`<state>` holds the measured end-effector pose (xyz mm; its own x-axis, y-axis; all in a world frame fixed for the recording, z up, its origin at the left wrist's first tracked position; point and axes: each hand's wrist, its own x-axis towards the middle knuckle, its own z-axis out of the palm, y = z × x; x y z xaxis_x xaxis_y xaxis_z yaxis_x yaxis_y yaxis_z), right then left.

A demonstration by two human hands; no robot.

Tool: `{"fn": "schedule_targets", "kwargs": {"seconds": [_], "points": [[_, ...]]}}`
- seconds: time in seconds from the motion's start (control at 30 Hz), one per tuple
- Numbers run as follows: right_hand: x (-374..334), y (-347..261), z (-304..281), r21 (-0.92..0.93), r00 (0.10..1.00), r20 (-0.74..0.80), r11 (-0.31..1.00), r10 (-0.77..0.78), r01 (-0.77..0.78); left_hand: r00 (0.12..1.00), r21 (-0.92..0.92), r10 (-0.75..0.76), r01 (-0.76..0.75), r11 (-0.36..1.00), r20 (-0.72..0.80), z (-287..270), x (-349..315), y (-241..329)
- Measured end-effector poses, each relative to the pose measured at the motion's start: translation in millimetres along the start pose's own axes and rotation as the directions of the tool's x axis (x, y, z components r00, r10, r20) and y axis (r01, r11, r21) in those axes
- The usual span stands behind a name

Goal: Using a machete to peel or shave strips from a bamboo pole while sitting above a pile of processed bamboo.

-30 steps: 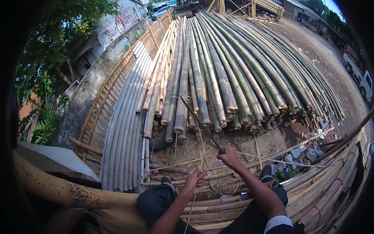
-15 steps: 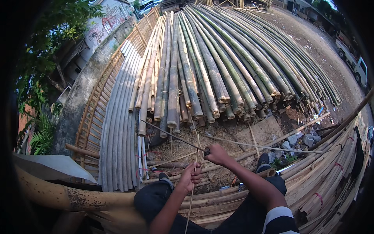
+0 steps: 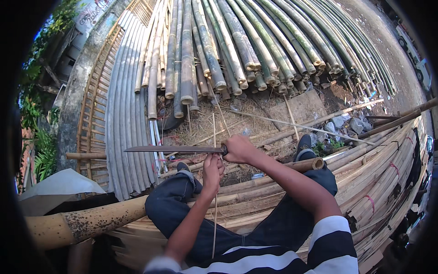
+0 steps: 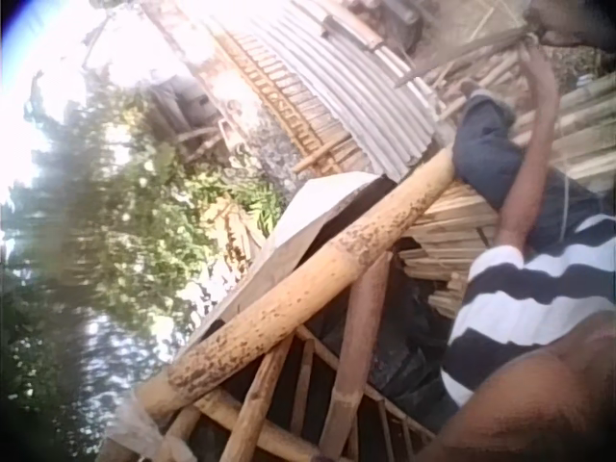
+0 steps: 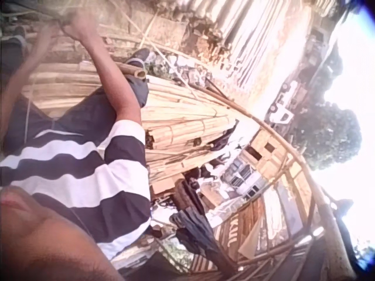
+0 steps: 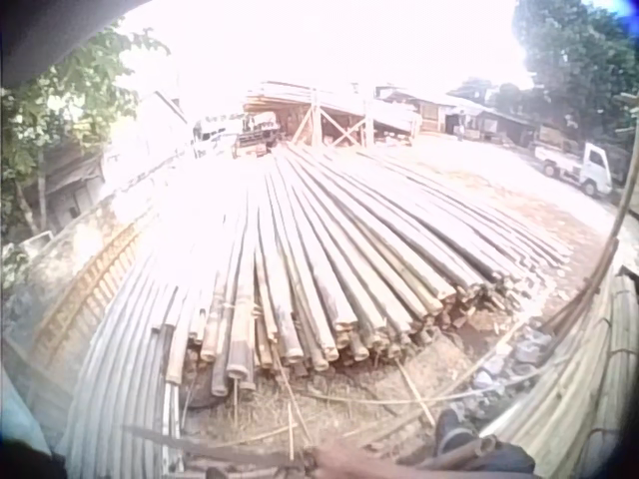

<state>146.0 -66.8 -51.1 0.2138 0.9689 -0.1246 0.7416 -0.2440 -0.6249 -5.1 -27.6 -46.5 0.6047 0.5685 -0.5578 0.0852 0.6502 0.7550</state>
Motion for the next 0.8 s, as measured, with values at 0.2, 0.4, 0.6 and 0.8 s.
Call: {"fn": "schedule_targets", "kwargs": {"seconds": [0.2,0.4,0.6,0.8], "points": [[4.5,87.8,-14.7,0.342,0.805,-0.074,0.773,0.589,-0.534,0.989,-0.098,-0.04,0.054,0.994,0.142,21.0,-28.0,2.9],[2.7,85.1,-11.8,0.869,0.779,-0.011,0.391,0.627,-0.303,0.974,-0.252,-0.112,0.16,0.954,0.195,-8.3,6.0,12.0],[7.1,16.2,-20.9,0.498,0.953,-0.021,0.829,0.304,-0.253,0.998,-0.074,0.001,0.004,0.997,0.065,-4.5,3.4,15.4],[2.3,-7.2,-8.1,0.157,0.997,0.054,0.985,0.058,-0.066,0.955,0.359,0.294,-0.258,0.897,-0.047,-10.3,4.5,-13.6]]}}
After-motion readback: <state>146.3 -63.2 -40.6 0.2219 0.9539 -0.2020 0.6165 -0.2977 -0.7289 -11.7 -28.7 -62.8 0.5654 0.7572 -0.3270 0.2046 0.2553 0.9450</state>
